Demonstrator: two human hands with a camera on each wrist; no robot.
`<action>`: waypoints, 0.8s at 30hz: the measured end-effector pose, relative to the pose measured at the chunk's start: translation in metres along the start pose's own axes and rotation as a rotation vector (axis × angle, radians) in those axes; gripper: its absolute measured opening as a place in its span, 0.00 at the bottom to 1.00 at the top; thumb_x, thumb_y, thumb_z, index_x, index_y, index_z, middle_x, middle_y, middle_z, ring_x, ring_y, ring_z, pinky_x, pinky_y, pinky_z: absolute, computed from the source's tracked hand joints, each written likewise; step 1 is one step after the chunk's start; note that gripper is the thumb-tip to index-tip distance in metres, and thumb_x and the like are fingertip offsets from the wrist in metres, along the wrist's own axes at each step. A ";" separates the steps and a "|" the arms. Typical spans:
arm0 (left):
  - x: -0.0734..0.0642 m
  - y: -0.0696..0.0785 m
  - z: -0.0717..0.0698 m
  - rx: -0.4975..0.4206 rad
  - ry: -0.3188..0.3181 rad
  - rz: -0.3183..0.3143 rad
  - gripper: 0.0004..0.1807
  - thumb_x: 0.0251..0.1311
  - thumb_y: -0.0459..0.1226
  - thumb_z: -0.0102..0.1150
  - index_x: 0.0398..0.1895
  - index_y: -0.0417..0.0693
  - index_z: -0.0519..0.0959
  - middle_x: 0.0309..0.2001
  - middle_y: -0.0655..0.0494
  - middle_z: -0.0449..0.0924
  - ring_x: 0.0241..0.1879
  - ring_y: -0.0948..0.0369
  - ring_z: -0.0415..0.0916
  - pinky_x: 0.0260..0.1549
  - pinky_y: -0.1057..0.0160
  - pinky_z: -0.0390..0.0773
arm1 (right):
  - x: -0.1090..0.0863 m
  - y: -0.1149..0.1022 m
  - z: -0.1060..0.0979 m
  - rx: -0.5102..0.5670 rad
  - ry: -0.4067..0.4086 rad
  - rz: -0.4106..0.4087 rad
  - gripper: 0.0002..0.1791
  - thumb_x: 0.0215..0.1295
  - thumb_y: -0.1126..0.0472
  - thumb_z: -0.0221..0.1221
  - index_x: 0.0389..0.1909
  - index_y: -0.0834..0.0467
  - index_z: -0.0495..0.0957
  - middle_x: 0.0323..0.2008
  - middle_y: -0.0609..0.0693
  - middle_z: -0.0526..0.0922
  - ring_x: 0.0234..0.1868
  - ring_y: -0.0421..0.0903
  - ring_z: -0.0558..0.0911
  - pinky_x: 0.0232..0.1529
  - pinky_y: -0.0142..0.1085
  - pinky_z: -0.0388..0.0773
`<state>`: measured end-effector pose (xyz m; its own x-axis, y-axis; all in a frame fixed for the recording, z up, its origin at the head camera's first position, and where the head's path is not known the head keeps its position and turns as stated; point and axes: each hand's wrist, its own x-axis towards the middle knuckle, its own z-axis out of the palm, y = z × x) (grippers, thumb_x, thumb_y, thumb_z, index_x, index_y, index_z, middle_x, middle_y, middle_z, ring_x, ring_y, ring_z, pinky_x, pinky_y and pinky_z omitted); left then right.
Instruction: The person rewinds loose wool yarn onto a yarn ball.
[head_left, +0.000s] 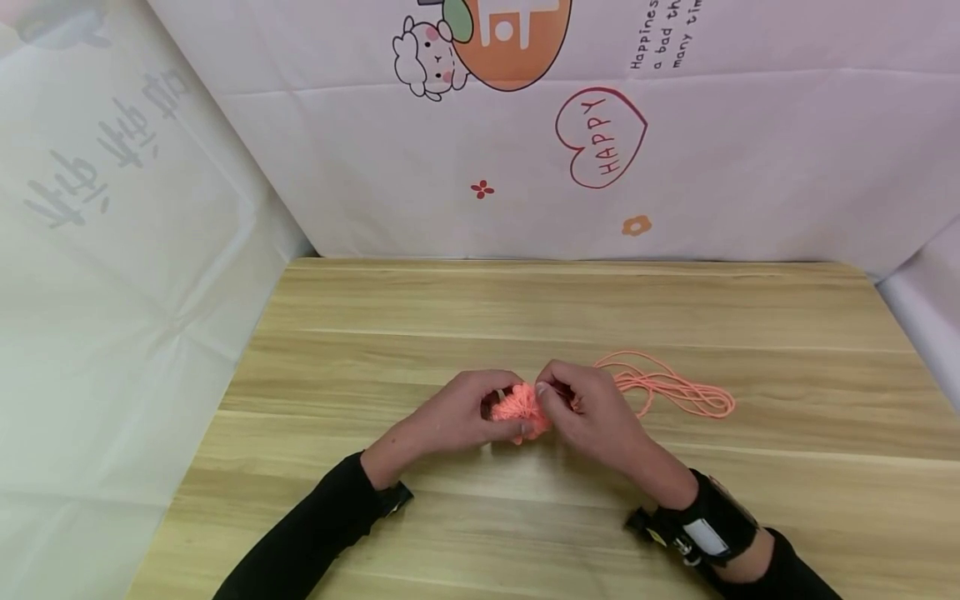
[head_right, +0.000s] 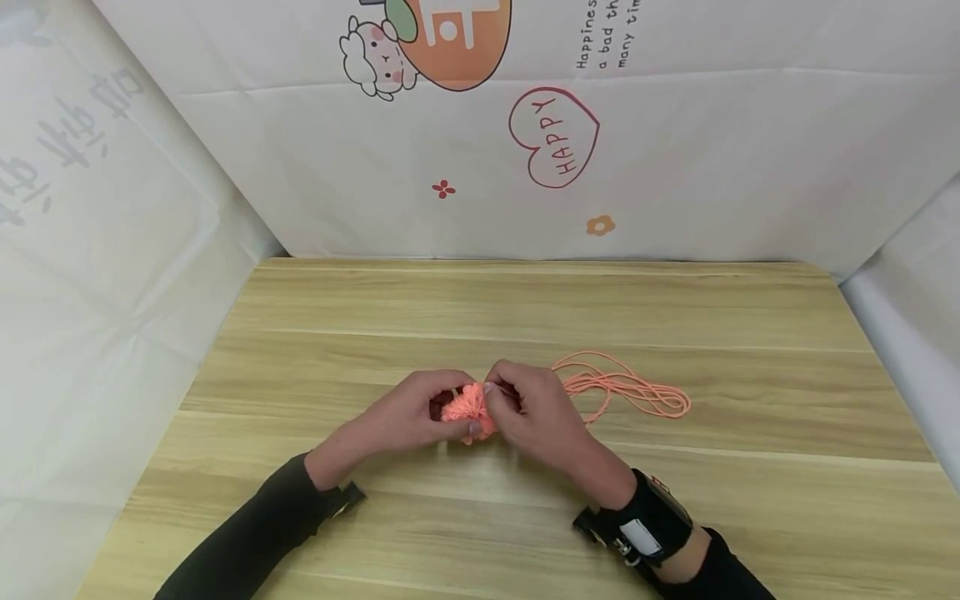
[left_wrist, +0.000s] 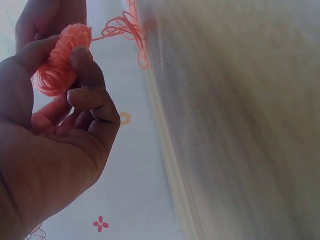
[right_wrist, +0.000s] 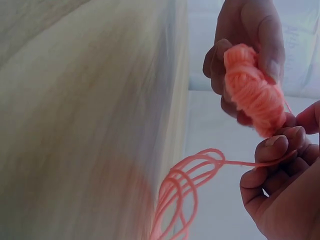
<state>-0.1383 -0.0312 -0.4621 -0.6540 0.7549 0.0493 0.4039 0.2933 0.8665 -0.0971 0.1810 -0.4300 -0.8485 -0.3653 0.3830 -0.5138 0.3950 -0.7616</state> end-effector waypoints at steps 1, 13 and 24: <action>0.000 0.000 0.000 -0.009 -0.008 0.002 0.12 0.58 0.52 0.65 0.41 0.61 0.78 0.34 0.66 0.80 0.31 0.66 0.76 0.30 0.67 0.79 | 0.001 -0.003 -0.002 0.002 0.002 0.005 0.11 0.68 0.73 0.53 0.27 0.57 0.76 0.18 0.42 0.70 0.19 0.38 0.67 0.19 0.34 0.65; -0.003 0.004 -0.003 -0.130 -0.081 0.084 0.13 0.60 0.49 0.64 0.45 0.61 0.77 0.36 0.63 0.77 0.33 0.65 0.71 0.31 0.66 0.74 | 0.003 -0.007 -0.008 0.069 -0.021 0.102 0.13 0.70 0.72 0.51 0.28 0.55 0.74 0.18 0.44 0.69 0.19 0.39 0.66 0.20 0.34 0.64; -0.003 0.029 -0.012 -0.362 0.062 0.001 0.16 0.56 0.30 0.67 0.48 0.41 0.76 0.42 0.51 0.80 0.42 0.58 0.79 0.44 0.57 0.80 | 0.002 -0.004 -0.004 0.086 -0.027 0.087 0.14 0.73 0.70 0.49 0.29 0.54 0.75 0.18 0.45 0.69 0.18 0.40 0.66 0.19 0.31 0.64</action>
<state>-0.1321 -0.0324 -0.4309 -0.6960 0.7145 0.0705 0.1594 0.0581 0.9855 -0.0976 0.1819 -0.4245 -0.8850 -0.3559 0.3001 -0.4246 0.3529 -0.8338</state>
